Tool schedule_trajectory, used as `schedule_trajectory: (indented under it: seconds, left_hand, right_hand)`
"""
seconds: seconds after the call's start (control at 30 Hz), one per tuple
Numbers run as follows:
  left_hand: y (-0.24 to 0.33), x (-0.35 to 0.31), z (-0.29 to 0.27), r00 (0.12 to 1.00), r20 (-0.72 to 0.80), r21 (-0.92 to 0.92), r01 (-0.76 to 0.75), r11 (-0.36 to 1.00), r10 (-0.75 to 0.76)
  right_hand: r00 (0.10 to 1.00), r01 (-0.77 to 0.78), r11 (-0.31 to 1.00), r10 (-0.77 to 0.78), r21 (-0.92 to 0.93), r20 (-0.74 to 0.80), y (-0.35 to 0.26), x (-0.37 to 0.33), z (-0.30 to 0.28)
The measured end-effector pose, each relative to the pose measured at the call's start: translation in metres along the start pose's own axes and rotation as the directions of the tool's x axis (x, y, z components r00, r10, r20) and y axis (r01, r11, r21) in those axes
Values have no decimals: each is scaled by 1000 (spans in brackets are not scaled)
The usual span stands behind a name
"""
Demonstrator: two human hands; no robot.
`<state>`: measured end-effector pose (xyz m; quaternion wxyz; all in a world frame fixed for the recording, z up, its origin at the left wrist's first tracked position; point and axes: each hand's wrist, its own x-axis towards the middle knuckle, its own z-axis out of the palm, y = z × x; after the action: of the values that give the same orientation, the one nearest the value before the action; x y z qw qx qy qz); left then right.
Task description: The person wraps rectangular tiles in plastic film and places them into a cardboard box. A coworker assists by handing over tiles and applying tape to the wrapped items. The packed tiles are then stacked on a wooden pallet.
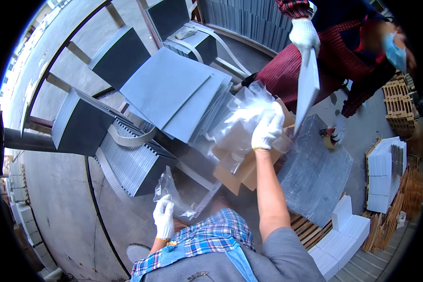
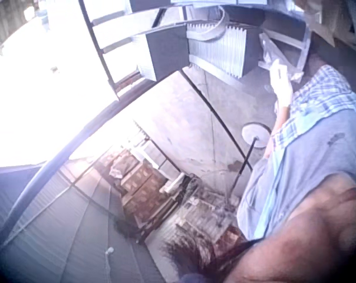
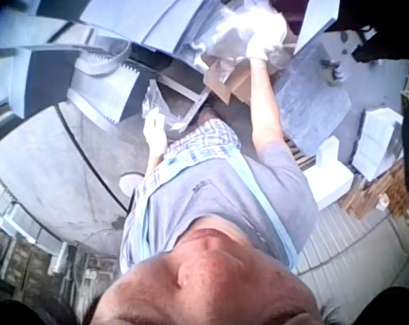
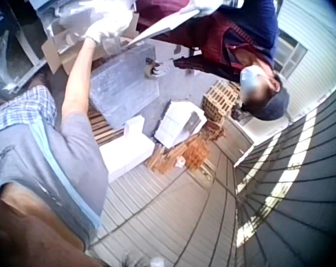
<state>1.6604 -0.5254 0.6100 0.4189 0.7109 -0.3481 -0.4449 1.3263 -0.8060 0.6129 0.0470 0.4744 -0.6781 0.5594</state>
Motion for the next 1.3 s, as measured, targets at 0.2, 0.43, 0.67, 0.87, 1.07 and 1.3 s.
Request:
schedule_trajectory:
  seconds: [0.2, 0.43, 0.67, 0.87, 1.07, 1.3]
  left_hand:
    - [35, 14, 60, 1000, 10, 141, -3, 990, 2]
    - [32, 4, 98, 995, 23, 126, 98, 987, -102]
    - [22, -9, 91, 974, -30, 127, 228, 965, -226]
    - [20, -7, 97, 989, -35, 144, 144, 979, -141]
    - [40, -3, 101, 988, -69, 78, 143, 987, -138]
    - [40, -8, 110, 993, -56, 166, 116, 979, -108]
  right_hand:
    - [793, -603, 797, 604, -40, 75, 121, -83, 49]
    - [415, 410, 785, 294, -465, 861, 136, -153, 62]
    - [-73, 442, 883, -139, 157, 988, 162, -217, 79]
    - [-335, 338, 912, -112, 231, 935, 116, -157, 70]
    - [86, 288, 957, -61, 34, 994, 74, -66, 24]
    - [351, 310, 841, 332, -443, 875, 116, -82, 48]
